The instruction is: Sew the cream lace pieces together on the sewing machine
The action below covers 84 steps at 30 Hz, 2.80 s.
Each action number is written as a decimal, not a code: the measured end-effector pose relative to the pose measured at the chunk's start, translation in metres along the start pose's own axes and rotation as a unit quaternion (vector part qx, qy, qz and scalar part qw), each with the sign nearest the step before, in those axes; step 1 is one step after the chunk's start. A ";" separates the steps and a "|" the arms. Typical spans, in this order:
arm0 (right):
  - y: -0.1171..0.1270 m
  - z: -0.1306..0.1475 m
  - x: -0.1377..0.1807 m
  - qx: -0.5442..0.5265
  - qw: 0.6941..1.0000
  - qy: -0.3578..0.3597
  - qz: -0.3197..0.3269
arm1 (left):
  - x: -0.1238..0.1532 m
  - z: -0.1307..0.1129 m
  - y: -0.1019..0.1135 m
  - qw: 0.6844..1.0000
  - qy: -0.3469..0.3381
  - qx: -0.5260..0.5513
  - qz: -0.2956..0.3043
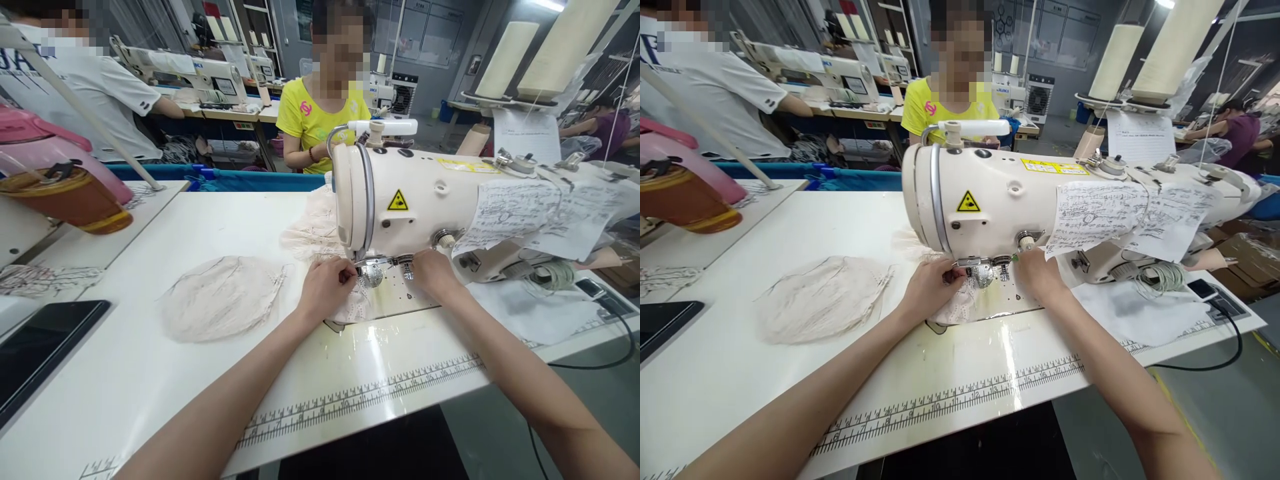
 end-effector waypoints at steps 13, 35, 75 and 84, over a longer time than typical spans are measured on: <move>0.001 0.013 0.037 -0.029 0.996 0.053 -0.065 | 0.003 0.003 -0.001 1.000 0.004 0.019 -0.004; -0.017 0.044 0.053 -0.205 0.971 0.122 0.007 | 0.009 -0.005 0.001 1.000 -0.018 0.001 0.026; -0.015 0.034 0.053 -0.197 0.972 0.130 -0.015 | 0.005 -0.003 0.008 0.999 -0.017 -0.037 0.003; -0.011 0.024 0.050 -0.203 0.974 0.098 -0.007 | 0.003 -0.010 0.006 0.988 -0.047 -0.145 -0.003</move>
Point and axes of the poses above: each hand's wrist, its own x-axis away from the middle knuckle, its own y-axis out of the back of the hand, z = x × y, the point moved 8 cm from there along -x, towards the middle knuckle, and after that the axes turned 9 degrees about -y, right-handed, at the moved point
